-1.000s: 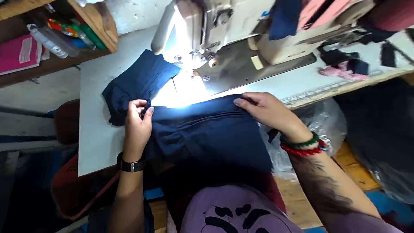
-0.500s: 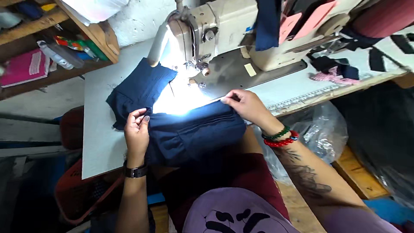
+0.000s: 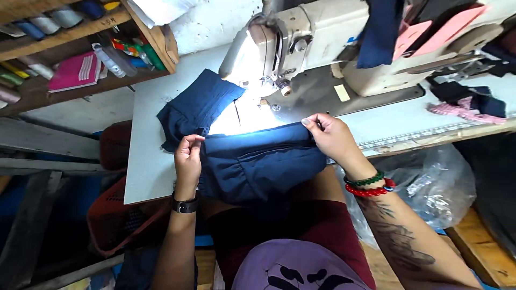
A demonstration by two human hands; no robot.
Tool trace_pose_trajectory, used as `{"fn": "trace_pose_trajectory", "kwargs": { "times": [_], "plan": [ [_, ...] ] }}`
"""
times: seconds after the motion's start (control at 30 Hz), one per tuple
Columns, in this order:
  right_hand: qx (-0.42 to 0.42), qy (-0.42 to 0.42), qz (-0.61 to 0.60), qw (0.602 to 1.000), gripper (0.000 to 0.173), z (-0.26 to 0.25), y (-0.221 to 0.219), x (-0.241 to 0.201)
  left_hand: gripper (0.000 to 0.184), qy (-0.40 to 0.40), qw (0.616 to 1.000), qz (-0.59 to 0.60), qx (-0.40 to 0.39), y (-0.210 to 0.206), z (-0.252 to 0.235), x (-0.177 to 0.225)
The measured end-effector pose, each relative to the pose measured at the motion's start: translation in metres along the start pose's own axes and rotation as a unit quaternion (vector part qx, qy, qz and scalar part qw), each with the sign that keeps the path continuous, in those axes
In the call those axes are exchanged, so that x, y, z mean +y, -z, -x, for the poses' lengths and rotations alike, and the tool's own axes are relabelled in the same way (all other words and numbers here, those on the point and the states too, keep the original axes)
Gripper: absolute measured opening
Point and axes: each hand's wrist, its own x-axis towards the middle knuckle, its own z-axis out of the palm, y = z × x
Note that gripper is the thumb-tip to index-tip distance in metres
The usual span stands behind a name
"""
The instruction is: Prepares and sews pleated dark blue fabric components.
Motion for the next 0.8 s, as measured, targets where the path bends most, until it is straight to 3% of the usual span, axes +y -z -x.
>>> {"fn": "trace_pose_trajectory", "kwargs": {
  "times": [0.1,0.27,0.47,0.53,0.67,0.8],
  "plan": [
    [0.006,-0.002,0.011,1.0,0.031,0.001,-0.002,-0.002,0.028,0.038,0.999,0.024,-0.028,0.0,0.001,0.008],
    [0.042,-0.014,0.051,0.998,0.03,0.009,-0.006,-0.009,0.038,-0.011,0.999,-0.017,-0.034,-0.006,0.003,0.011],
    [0.042,-0.025,0.147,0.988,0.024,0.01,-0.012,-0.015,0.032,-0.033,0.997,-0.065,0.005,-0.001,0.006,0.011],
    [0.031,-0.008,0.194,0.981,0.02,0.008,-0.017,-0.016,0.03,-0.036,0.993,-0.115,-0.015,0.002,-0.001,0.007],
    [0.051,0.049,0.261,0.963,0.022,0.005,-0.023,-0.012,0.03,-0.09,0.937,-0.331,-0.063,-0.001,-0.011,-0.005],
    [0.088,0.157,0.259,0.949,0.033,0.018,-0.024,-0.036,0.04,-0.167,0.883,-0.434,-0.056,-0.022,0.003,0.029]
  ]
}}
